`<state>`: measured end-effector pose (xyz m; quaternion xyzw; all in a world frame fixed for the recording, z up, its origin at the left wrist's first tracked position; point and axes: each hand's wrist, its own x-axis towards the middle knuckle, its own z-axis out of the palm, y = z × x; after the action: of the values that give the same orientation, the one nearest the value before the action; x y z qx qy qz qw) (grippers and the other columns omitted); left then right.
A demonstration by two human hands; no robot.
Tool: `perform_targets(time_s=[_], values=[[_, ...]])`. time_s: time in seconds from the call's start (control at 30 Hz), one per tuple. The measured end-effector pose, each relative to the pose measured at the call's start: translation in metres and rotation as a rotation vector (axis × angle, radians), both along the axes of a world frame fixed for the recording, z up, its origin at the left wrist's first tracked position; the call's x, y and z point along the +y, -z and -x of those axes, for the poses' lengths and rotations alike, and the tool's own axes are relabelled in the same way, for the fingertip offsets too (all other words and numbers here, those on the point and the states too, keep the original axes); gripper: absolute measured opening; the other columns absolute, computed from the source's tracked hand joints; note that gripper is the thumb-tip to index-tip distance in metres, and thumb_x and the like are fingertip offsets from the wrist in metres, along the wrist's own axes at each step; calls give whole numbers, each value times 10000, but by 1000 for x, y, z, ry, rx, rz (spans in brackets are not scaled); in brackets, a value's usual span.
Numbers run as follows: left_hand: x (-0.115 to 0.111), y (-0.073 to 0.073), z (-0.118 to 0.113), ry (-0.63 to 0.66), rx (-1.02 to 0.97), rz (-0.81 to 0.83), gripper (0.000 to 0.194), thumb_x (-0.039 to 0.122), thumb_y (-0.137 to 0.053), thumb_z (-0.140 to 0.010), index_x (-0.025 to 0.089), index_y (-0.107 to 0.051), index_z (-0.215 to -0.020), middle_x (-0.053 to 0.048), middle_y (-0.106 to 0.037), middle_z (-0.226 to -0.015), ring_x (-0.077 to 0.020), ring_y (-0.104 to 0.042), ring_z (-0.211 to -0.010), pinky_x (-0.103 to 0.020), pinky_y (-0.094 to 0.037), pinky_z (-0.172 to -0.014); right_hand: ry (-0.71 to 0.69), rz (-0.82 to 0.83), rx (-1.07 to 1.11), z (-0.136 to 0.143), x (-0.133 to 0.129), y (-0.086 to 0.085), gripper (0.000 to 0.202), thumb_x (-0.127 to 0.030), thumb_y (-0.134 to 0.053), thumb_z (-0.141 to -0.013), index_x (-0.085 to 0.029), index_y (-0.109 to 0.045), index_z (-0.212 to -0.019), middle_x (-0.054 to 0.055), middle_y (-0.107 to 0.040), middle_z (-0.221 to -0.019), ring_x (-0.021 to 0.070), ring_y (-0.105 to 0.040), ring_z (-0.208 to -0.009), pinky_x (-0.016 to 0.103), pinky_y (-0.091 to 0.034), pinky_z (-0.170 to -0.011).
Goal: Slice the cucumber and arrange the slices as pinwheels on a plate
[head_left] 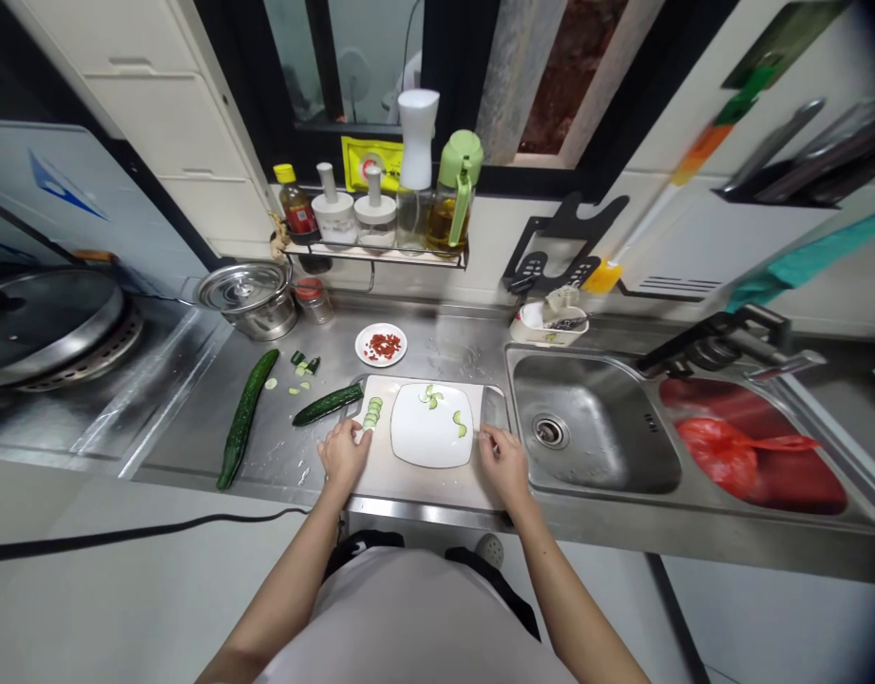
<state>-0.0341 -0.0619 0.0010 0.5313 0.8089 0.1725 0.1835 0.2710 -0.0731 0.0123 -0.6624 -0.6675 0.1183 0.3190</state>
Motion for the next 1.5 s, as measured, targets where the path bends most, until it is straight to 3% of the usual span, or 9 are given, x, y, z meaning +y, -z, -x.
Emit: perform_targets(time_s=[0.3,0.53,0.73,0.83,0.97,1.1,1.23,1.37,1.5], values=[[-3,6,-6,-60,-182,-159,109,309,-601,-798,210,-630,-834,-29,-666,-807,-206,-582,-812,-285,-368,-729,-1,29,8,5,-12,0,377,-358,-399,-939,-167,-714,-1018,88,-673,-831,209,-566,-759,336,-444,-753],[1,4,-3,-208,-691,-285,264,387,-697,-682,173,-645,-827,-4,-637,-712,-129,-543,-638,-248,-419,-663,-21,15,70,11,-11,-8,337,-352,-416,-931,-187,-703,-999,83,-682,-861,209,-582,-779,328,-452,-743],[16,-36,-15,-176,-1060,-354,353,387,-800,-558,146,-671,-781,-29,-668,-728,-127,-594,-678,-253,-461,-691,-105,-22,241,40,7,-33,257,-334,-471,-896,-203,-691,-920,74,-690,-858,203,-603,-778,323,-465,-735],[21,-61,-27,-100,-1125,-351,323,365,-800,-591,147,-692,-804,-34,-687,-762,-125,-609,-703,-255,-466,-716,-154,3,393,62,21,-53,218,-338,-519,-870,-206,-684,-924,52,-684,-824,178,-593,-717,306,-471,-707],[22,-84,-42,10,-1161,-335,291,344,-793,-621,150,-698,-816,-33,-692,-774,-120,-599,-702,-254,-460,-715,-265,106,581,88,36,-78,221,-369,-582,-838,-210,-673,-961,42,-698,-904,170,-612,-790,290,-477,-724],[20,-94,-52,101,-1132,-348,283,348,-785,-642,155,-692,-826,-26,-680,-778,-112,-575,-696,-244,-445,-701,-365,151,643,99,41,-88,177,-362,-594,-830,-202,-666,-854,26,-694,-848,155,-597,-772,281,-468,-721],[16,-98,-54,66,-1138,-351,334,415,-765,-678,158,-669,-868,-21,-665,-766,-100,-560,-685,-213,-420,-651,-336,86,659,98,38,-92,166,-349,-592,-842,-201,-668,-834,32,-693,-845,155,-592,-763,266,-451,-668],[11,-105,-55,64,-1312,-71,479,554,-696,-730,156,-640,-991,-11,-643,-697,-66,-482,-540,-175,-303,-484,-354,-17,599,93,35,-99,181,-357,-586,-874,-212,-695,-867,47,-692,-856,165,-597,-787,260,-438,-630],[10,-115,-57,63,-1514,65,543,528,-750,-691,170,-620,-1078,1,-626,-730,-55,-508,-558,-151,-302,-466,-409,-83,532,89,33,-102,190,-365,-588,-897,-230,-721,-915,52,-678,-847,179,-594,-824,268,-436,-619]])
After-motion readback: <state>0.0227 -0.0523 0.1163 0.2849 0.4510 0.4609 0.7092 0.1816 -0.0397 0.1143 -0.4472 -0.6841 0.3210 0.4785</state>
